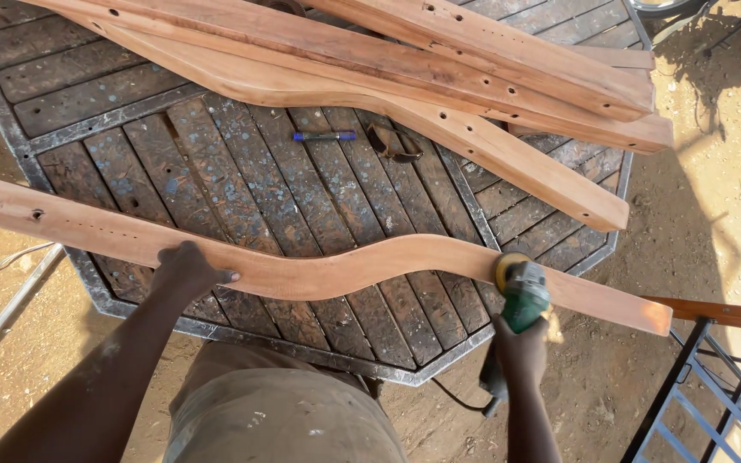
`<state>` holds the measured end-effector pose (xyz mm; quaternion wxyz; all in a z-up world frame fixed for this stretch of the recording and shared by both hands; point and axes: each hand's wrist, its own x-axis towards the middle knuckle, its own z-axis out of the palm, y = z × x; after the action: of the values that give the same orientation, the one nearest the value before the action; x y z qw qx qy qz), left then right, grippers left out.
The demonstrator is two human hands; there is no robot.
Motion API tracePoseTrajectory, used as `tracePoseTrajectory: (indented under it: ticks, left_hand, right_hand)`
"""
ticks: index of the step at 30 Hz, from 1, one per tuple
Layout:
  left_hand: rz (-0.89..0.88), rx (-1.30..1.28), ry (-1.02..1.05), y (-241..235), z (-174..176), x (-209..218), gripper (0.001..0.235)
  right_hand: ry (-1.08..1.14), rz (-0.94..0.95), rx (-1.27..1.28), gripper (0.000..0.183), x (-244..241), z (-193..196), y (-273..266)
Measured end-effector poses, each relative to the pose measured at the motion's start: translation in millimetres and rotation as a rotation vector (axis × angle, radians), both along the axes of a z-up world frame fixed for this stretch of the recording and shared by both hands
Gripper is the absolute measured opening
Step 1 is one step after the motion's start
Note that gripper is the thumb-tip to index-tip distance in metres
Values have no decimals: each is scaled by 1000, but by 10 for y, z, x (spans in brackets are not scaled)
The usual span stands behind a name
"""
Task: Sanding a curved wooden beam using an angle grinder with a sanding disc
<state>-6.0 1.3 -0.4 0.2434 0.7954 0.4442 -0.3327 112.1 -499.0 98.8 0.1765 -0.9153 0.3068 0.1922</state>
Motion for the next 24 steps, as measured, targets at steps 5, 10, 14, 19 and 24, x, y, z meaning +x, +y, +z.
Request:
tracePoseTrajectory:
  ticks: [5, 10, 14, 19, 24]
  left_hand:
    - [13, 20, 11, 25, -28, 7, 100]
    - [-17, 20, -4, -13, -29, -34, 102]
    - [-24, 23, -22, 3, -22, -51, 101]
    - [-18, 0, -48, 17, -26, -86, 100]
    - [2, 12, -66, -4, -59, -111, 95]
  right_hand:
    - [-31, -224, -4, 75, 102, 14, -178]
    - [-38, 73, 75, 60, -375, -163, 431]
    - [-94, 341, 109, 82, -822, -176, 1194]
    - [-15, 794, 174, 82, -1024, -96, 1588]
    - [27, 649, 130, 81, -903, -31, 1280]
